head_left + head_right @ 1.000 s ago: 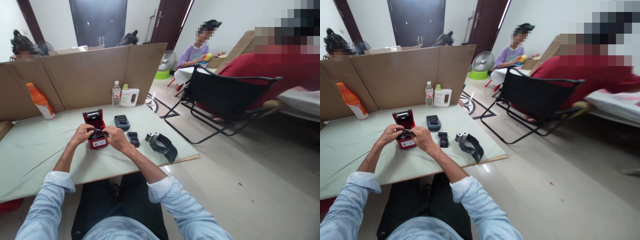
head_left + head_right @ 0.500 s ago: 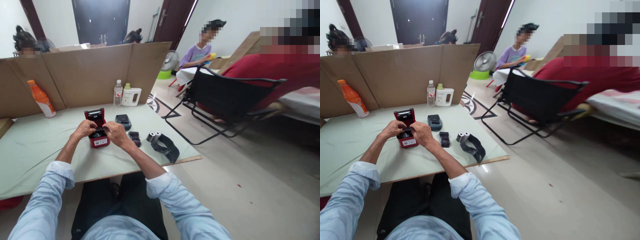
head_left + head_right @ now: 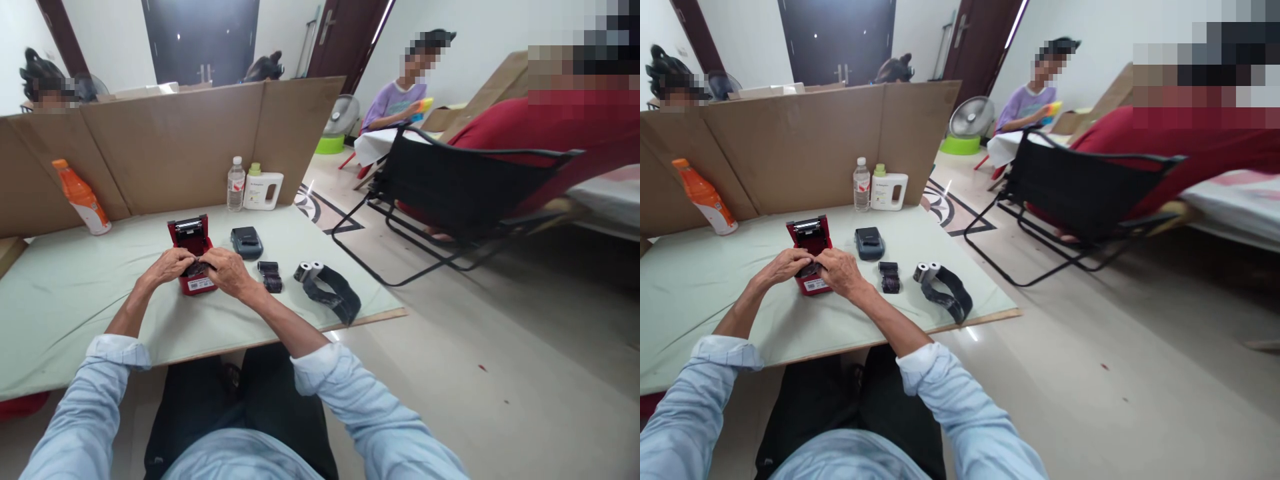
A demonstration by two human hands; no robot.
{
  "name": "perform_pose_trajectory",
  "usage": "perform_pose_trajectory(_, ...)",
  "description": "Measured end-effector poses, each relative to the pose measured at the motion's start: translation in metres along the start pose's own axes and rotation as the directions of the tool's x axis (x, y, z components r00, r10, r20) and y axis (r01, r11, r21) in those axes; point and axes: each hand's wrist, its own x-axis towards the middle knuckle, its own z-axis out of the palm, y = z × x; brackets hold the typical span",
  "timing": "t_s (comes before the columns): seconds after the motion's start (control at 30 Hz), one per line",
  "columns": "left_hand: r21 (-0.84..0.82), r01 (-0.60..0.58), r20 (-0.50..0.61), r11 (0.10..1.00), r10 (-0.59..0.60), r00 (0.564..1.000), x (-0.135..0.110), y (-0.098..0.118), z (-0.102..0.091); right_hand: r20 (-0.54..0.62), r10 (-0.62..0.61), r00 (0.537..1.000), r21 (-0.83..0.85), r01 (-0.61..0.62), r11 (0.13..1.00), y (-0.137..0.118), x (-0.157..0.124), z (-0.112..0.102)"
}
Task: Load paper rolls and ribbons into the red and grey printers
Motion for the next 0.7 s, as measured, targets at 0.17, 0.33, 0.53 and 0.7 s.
perform_pose_trajectory(0.17, -0.032, 0.066, -0.386, 0.997, -0.073, 0.92, -0.006, -0.02, -0.005, -0.039, -0.056, 0.998, 0.004, 0.056, 0.998, -0.002, -0.007, 0.005)
perform_pose_trajectory(0.33, -0.206, 0.16, -0.534, 0.965, -0.248, 0.808, 0.017, -0.042, -0.019, -0.063, -0.053, 0.997, 0.011, 0.054, 0.998, 0.0, -0.008, 0.011)
perform_pose_trajectory(0.53, -0.333, 0.071, -0.457, 0.94, -0.227, 0.86, 0.032, -0.046, -0.018, -0.107, -0.071, 0.992, 0.019, 0.074, 0.997, 0.003, -0.014, 0.018)
perform_pose_trajectory(0.7, -0.231, -0.023, -0.425, 0.973, -0.08, 0.902, -0.007, -0.037, -0.011, -0.129, -0.094, 0.987, 0.023, 0.098, 0.995, 0.002, -0.02, 0.021)
